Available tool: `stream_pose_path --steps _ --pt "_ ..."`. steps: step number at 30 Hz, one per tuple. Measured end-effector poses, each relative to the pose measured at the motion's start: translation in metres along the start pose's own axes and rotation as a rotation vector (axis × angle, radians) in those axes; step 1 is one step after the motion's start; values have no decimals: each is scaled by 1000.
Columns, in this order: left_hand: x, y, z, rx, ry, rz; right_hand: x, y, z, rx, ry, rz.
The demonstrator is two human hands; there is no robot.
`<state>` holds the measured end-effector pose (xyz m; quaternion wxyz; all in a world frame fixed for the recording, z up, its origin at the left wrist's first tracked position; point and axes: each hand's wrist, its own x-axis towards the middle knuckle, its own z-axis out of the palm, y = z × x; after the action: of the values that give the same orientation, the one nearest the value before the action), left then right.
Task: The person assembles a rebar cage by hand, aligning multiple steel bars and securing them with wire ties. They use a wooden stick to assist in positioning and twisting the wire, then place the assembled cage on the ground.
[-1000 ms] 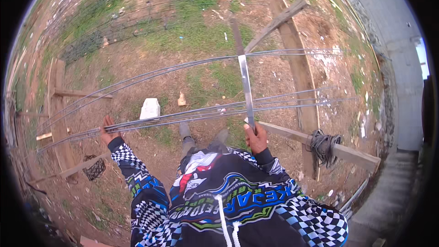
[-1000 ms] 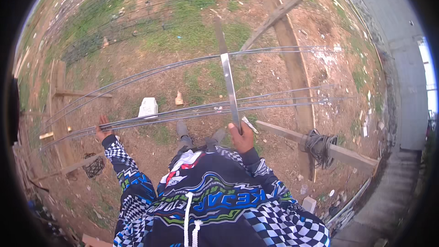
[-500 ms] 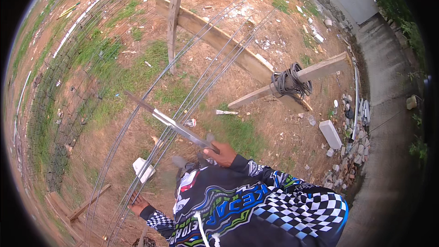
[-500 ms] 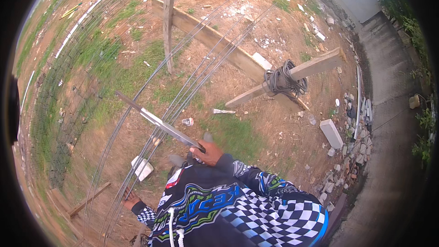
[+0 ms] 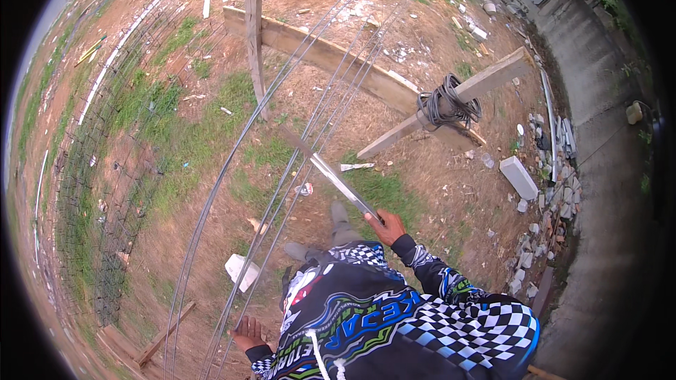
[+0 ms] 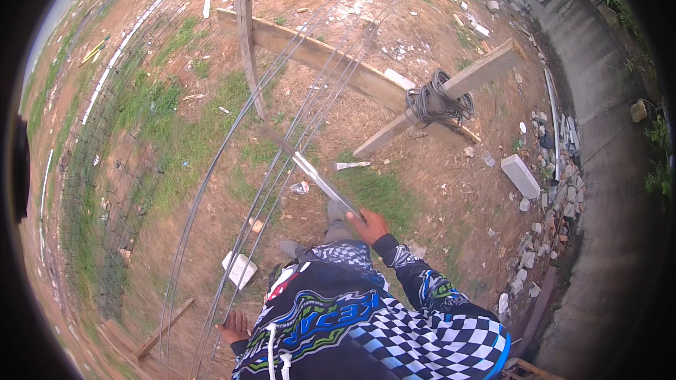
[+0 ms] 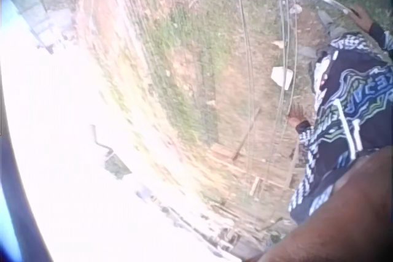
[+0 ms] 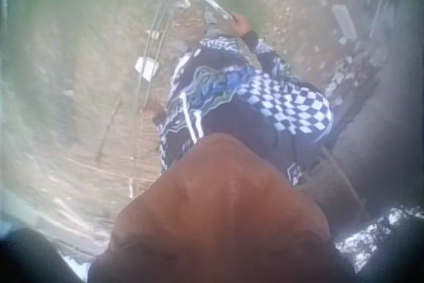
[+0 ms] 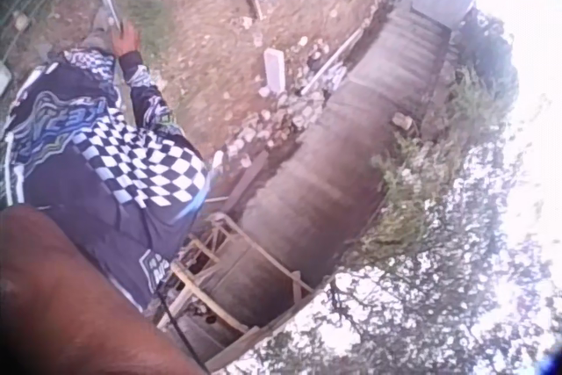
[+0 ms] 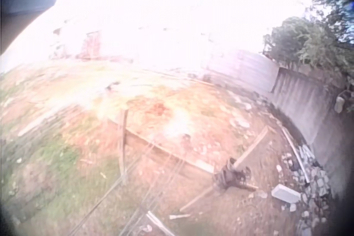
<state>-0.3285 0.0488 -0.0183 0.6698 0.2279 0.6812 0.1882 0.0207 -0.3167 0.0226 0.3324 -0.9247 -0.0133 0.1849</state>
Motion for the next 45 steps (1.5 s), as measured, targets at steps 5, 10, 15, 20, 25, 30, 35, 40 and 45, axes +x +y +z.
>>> stream_pose_path --steps 5,10,15,20,25,30,35,40,45 --pt "-41 9 42 1221 71 809 -20 22 33 192 112 1" --pt "-66 26 199 1012 -228 1511 -10 40 45 422 137 109" --pt "-36 15 323 1161 -593 1312 0 6 0 635 138 232" --pt "-10 10 362 1227 -804 745 23 52 -20 568 176 201" --pt "-26 13 357 1186 -815 728 57 103 -37 506 248 153" --pt "-3 24 349 1183 -694 775 83 98 -85 582 179 301" --pt "-25 27 367 1369 -434 1056 108 139 -106 386 274 206" --pt "-93 -18 402 1373 -286 1652 114 157 -140 172 270 22" --pt "-111 -53 403 1314 -278 1500 110 208 -143 -23 44 99"
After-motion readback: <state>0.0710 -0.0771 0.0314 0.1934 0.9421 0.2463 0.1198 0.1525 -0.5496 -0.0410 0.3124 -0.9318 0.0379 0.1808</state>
